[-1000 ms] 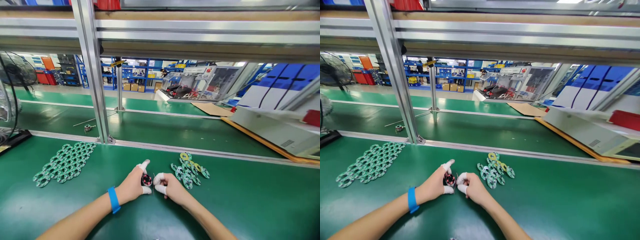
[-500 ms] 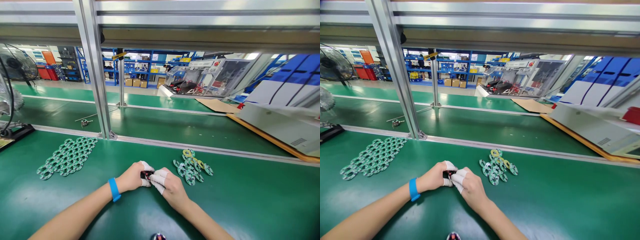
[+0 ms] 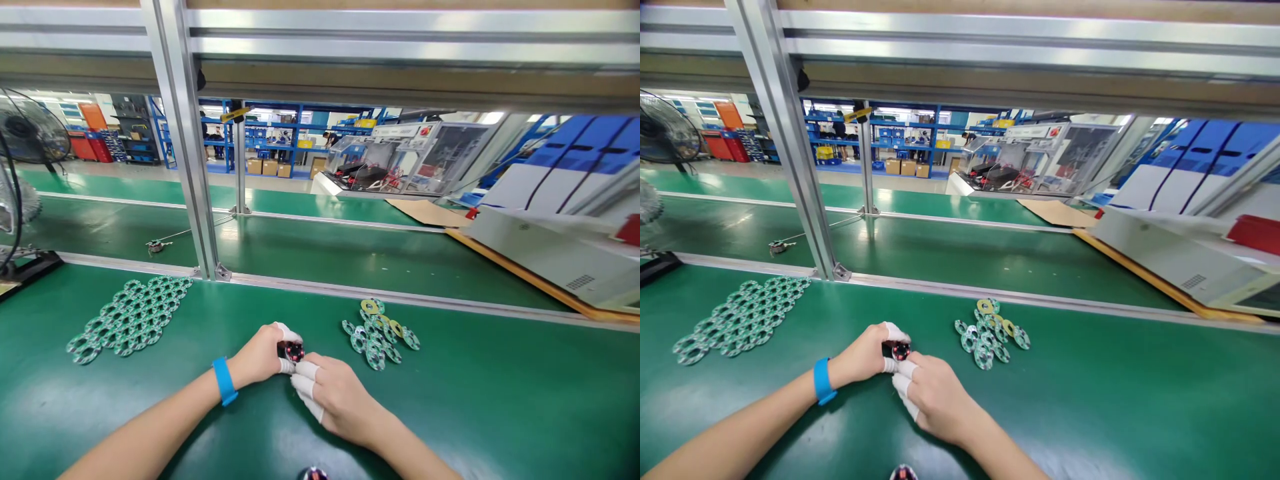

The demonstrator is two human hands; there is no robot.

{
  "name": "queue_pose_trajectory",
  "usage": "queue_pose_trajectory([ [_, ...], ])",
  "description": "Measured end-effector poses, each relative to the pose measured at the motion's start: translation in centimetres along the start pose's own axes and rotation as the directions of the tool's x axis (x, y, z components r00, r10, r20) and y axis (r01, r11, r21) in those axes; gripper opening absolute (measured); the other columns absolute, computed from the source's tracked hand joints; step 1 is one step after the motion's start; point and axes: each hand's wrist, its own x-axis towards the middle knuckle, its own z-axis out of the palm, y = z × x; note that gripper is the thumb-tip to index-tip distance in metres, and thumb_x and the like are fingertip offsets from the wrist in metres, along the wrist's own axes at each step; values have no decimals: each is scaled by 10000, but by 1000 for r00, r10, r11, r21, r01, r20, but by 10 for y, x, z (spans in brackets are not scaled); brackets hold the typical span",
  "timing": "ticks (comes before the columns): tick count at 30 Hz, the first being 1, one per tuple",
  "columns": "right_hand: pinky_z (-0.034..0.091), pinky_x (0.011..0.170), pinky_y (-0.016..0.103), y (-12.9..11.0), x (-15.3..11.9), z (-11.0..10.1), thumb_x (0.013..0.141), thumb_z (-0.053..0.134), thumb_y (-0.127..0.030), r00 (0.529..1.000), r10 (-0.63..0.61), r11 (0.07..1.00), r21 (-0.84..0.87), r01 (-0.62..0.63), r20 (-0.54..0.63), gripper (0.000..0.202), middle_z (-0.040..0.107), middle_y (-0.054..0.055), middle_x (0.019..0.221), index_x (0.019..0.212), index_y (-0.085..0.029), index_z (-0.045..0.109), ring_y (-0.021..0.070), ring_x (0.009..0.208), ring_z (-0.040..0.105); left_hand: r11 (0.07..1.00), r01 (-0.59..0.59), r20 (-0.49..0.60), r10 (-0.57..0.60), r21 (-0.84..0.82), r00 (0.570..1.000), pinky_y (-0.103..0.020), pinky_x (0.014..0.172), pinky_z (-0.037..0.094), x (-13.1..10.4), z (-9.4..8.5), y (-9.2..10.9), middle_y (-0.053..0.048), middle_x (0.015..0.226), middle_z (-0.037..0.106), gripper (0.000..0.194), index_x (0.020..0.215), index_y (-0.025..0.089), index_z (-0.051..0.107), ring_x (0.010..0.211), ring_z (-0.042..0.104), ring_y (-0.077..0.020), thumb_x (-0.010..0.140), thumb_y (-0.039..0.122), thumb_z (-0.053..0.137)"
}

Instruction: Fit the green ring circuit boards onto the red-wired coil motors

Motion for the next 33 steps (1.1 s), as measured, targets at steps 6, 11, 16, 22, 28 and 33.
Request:
queue_pose_trajectory([
  [6,436,543,246,7,-7,-8,857,483,-220,855,388,919,211,-332,-345,152,626,25,658,897,-182,625,142,576,554,1000,24,-20,-24,9,1000,-257,732,446,-1,2,-1,-48,908,634,467,1001,159,666,820,569,-181,558,184,810],
  [11,351,493,238,13,-3,-10,824,508,-335,749,649,736,140,-662,132,234,586,4,569,713,-208,670,150,523,522,999,15,-30,-14,42,999,-255,726,438,-1,4,-1,-36,896,627,464,993,173,662,814,559,-178,555,190,816],
  [16,320,481,216,15,-1,-10,816,479,-280,707,635,665,245,-706,312,269,565,-7,542,604,-179,610,131,511,489,994,46,-38,-42,99,998,-257,734,428,-2,4,2,-39,906,617,464,991,175,652,829,549,-183,561,227,819],
  [22,234,491,259,8,-10,-1,873,430,-177,954,284,954,-74,-292,-99,315,523,4,515,595,-172,579,123,498,439,973,94,-56,-85,208,995,-249,676,404,-3,4,9,-25,837,603,329,882,177,652,777,533,-179,593,255,787],
  [28,158,512,315,3,-16,4,882,431,-87,993,-41,956,-293,8,-108,331,471,8,487,581,-167,544,149,522,399,973,134,-54,-126,190,991,-252,688,414,-2,2,10,-36,868,624,397,913,173,661,791,548,-186,553,258,807],
  [33,164,493,304,5,-12,-7,757,556,-95,991,114,954,-286,-91,66,224,537,12,507,546,-171,552,134,500,442,977,138,-59,-130,161,990,-251,676,417,-2,1,8,-33,856,623,427,910,172,667,773,548,-182,524,257,825],
])
